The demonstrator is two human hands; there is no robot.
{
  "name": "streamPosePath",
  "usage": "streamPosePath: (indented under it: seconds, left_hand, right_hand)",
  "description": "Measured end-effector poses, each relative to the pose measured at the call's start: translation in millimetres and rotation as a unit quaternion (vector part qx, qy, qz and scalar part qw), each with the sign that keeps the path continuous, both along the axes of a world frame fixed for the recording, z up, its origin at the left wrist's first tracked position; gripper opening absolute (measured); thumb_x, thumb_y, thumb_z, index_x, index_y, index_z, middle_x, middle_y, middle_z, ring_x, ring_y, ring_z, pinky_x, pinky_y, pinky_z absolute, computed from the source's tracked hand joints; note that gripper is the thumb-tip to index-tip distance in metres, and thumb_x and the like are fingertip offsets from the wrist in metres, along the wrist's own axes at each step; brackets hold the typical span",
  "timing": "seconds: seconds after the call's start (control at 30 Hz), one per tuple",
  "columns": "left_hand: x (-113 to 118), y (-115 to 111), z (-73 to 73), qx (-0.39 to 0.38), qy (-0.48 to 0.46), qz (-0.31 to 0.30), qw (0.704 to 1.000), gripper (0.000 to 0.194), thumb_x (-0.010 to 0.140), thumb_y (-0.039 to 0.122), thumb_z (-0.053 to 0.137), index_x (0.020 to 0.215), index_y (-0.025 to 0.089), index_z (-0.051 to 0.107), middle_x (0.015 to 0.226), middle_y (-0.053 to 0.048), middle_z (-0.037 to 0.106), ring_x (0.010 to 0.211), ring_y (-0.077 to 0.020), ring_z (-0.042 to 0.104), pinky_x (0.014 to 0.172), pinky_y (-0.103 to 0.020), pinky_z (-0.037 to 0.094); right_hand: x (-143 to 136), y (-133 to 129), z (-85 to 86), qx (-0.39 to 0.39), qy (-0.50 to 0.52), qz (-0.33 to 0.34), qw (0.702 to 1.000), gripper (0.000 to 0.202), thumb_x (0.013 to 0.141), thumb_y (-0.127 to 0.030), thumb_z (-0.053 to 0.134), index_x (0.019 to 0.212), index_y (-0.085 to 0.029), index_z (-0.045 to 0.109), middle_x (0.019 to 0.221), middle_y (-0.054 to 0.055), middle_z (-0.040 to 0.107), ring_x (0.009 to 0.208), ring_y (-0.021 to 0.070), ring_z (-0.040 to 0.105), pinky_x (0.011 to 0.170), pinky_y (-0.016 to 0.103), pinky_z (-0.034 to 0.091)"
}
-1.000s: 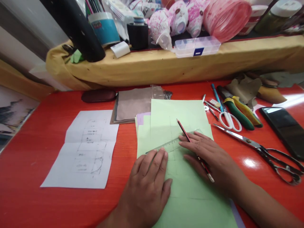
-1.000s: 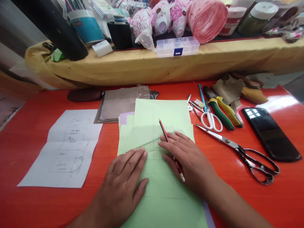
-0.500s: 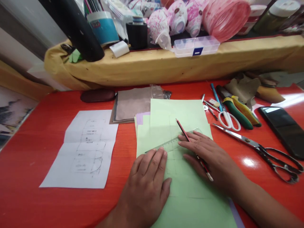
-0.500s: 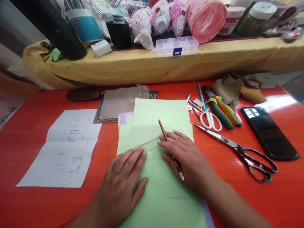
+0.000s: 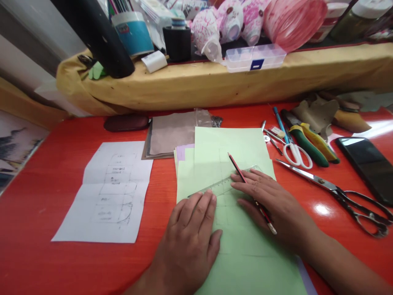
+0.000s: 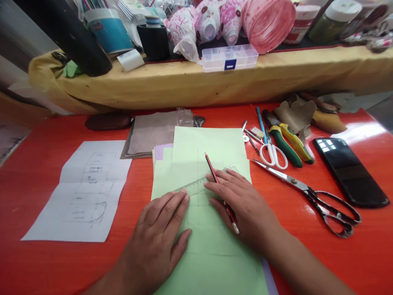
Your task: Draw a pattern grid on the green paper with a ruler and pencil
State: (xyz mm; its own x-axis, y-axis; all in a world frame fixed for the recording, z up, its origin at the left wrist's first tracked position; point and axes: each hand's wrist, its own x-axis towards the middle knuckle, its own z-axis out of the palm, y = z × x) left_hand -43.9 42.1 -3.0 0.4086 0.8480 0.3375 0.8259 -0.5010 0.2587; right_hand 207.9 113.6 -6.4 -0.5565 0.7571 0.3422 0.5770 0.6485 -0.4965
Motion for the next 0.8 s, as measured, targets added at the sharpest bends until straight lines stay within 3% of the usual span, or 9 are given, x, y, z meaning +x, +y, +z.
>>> streamPosePath:
  seconds: [0.8]
  left_hand:
    - [0.3,0.6,1.2,0.001,0.001,-0.004,1.0,0.044,0.118,0.029,0.045,0.149,0.005,0.064,0.151,-0.013,0.07,0.14,-0.0302,0.058,0.118,-0.047,0.036]
  right_hand:
    - [-0.4,0.6,2.7,0.003,0.003,-0.004,1.0,0.035,0.107,-0.014,0.062,0.139,-0.026,0.068,0.142,0.009,0.08,0.136,0.0291,0.074,0.123,0.062,0.054]
